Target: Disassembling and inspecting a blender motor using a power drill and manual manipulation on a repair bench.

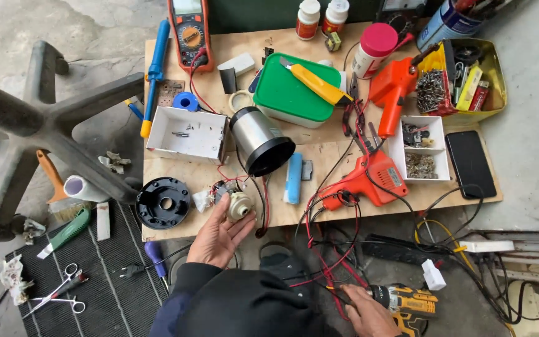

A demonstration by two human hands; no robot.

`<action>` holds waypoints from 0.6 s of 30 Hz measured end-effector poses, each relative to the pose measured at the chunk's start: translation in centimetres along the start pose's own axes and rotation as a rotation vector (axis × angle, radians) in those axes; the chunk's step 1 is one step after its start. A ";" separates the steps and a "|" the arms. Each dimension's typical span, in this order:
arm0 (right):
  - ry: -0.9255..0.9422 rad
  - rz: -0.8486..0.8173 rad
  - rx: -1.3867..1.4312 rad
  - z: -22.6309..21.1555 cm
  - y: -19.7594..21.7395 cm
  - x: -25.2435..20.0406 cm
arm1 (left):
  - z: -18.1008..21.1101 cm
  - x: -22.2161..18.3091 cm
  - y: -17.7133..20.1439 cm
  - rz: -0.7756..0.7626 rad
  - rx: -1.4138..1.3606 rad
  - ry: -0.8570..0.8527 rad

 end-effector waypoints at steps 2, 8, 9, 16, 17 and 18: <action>0.072 -0.009 -0.028 0.2 -1.2 0.3 | -0.2 0.3 0.2 0.010 0.018 -0.007; 0.124 0.184 -0.148 -2.0 -0.5 -0.8 | -0.4 0.7 0.4 0.000 0.011 -0.021; 0.218 0.352 -0.064 -3.1 0.2 -2.6 | -0.3 0.4 0.3 0.011 0.018 -0.017; 0.715 0.241 -0.104 -6.9 -2.8 -1.5 | -0.6 1.1 0.5 0.006 0.008 -0.014; 0.716 0.241 -0.103 -7.0 -3.0 -1.1 | -0.6 0.9 0.5 0.007 0.009 -0.014; 0.644 0.169 -0.237 -6.9 -3.5 -0.2 | -0.6 0.8 0.4 0.010 0.010 -0.018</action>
Point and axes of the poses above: each hand's wrist, its own x-axis towards the middle knuckle, its own y-axis out of the back of the hand, z = x × y, the point moved 6 cm from there along x, towards the middle knuckle, and after that the axes turned 6 degrees about x, right-handed, at the moved point
